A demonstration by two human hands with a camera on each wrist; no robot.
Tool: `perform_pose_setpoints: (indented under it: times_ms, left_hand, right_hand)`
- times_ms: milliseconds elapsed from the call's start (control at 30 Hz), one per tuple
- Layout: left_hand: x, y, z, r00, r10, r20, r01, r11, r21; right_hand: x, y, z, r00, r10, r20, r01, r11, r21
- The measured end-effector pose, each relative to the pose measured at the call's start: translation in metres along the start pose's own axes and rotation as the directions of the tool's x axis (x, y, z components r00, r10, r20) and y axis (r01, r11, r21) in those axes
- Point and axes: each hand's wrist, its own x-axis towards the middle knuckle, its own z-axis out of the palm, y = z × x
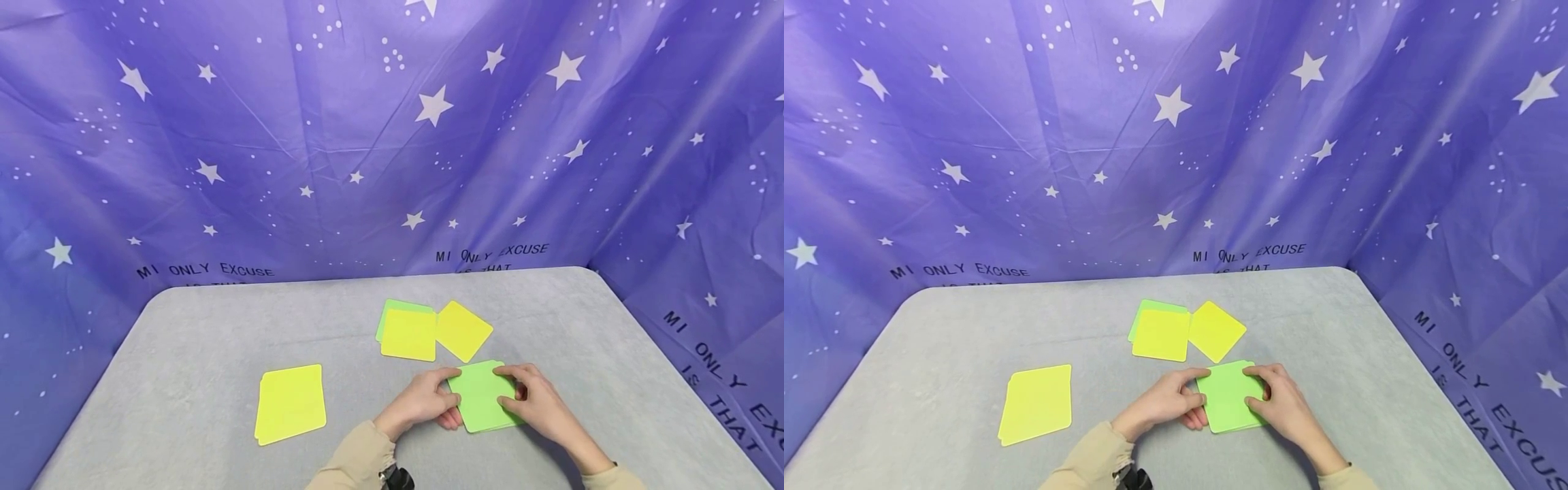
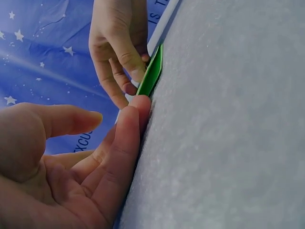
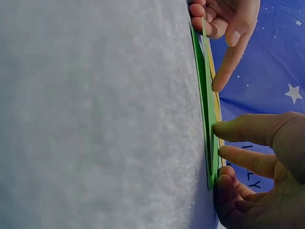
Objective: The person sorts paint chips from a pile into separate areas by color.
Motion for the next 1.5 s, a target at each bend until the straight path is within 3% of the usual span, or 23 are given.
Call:
perform_pose_setpoints:
  times_ms: [200,367,600,933,1133,1367,1500]
  left_hand:
    - [-0.003,-0.002,-0.006,1.0,-0.008,0.003,0.009,0.999,-0.052]
    - [-0.009,-0.004,-0.022,1.0,0.017,-0.021,-0.02,0.995,-0.103]
    - [-0.018,-0.01,-0.051,0.996,0.043,-0.083,-0.053,0.991,-0.124]
    - [-0.026,-0.012,-0.083,0.98,0.064,-0.189,-0.088,0.989,-0.122]
    - [-0.028,-0.013,-0.1,0.959,0.071,-0.274,-0.102,0.99,-0.101]
    - [-0.029,-0.013,-0.116,0.91,0.055,-0.411,-0.104,0.99,-0.098]
    - [-0.027,-0.011,-0.119,0.895,0.031,-0.444,-0.09,0.99,-0.112]
  right_hand:
    - [0.002,0.001,-0.001,0.999,-0.001,-0.037,0.003,0.999,0.036]
    - [0.007,-0.002,-0.001,0.997,-0.022,-0.073,0.027,0.997,0.067]
    - [0.017,-0.012,0.001,1.0,-0.016,-0.022,0.019,0.982,0.188]
    - [0.034,-0.03,0.017,1.0,-0.026,0.016,0.019,0.935,0.354]
    - [0.043,-0.042,0.027,0.999,-0.028,0.038,0.011,0.916,0.4]
    - [0.053,-0.052,0.04,0.996,-0.046,0.07,0.009,0.89,0.456]
    - [0.058,-0.058,0.049,0.997,-0.017,0.078,-0.022,0.883,0.469]
